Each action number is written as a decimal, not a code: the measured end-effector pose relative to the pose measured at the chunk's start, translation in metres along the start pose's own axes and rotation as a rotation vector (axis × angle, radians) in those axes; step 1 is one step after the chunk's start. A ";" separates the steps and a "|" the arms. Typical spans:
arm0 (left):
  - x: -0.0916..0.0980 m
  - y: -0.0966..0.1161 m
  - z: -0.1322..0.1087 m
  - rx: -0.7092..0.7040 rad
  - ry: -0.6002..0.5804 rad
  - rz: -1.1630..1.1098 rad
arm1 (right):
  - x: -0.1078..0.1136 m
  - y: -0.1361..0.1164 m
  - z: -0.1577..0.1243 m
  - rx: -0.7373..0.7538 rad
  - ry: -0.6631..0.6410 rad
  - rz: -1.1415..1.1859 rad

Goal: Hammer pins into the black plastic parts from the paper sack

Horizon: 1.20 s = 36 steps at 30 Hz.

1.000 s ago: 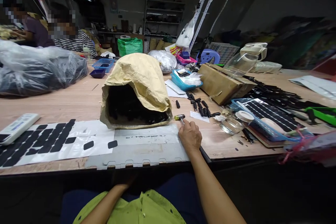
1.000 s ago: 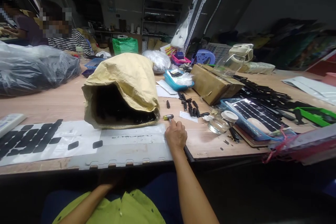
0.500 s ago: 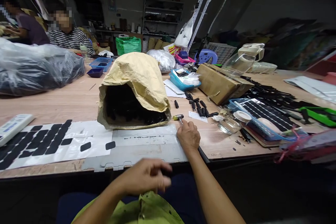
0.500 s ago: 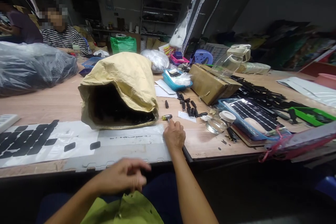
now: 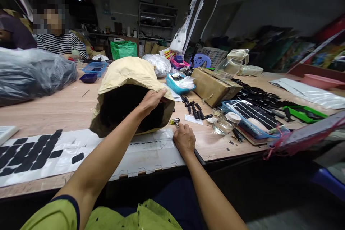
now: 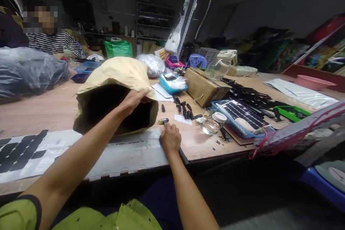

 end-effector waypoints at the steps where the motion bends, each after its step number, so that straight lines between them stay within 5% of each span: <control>1: -0.007 0.005 0.002 -0.026 -0.043 0.009 | 0.000 0.000 0.000 -0.001 -0.002 0.000; 6: -0.012 -0.018 -0.016 -0.083 -0.224 0.096 | -0.001 0.000 0.001 0.007 -0.006 0.002; 11: 0.016 -0.068 -0.055 -0.343 -0.129 0.775 | -0.001 0.001 0.000 0.007 0.006 0.011; 16: 0.040 -0.114 -0.073 -0.359 -0.147 1.243 | 0.001 0.000 -0.001 0.011 0.005 0.010; 24: 0.077 -0.114 -0.082 -0.323 0.058 1.350 | -0.002 0.002 -0.002 0.014 0.025 0.012; 31: 0.083 -0.112 -0.087 -0.326 0.137 1.331 | 0.000 0.002 -0.003 0.012 0.028 0.007; 36: 0.095 -0.095 -0.095 -0.319 0.412 1.270 | 0.001 0.002 -0.003 0.019 0.027 0.020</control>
Point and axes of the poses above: each hand's wrist, its own z-axis towards the middle knuckle, its own x-axis out of the back of the hand, y = z × x, the point moved 7 cm from there along z, towards the middle knuckle, and after that the axes turned 8 degrees about -z, right-handed, at the moved point
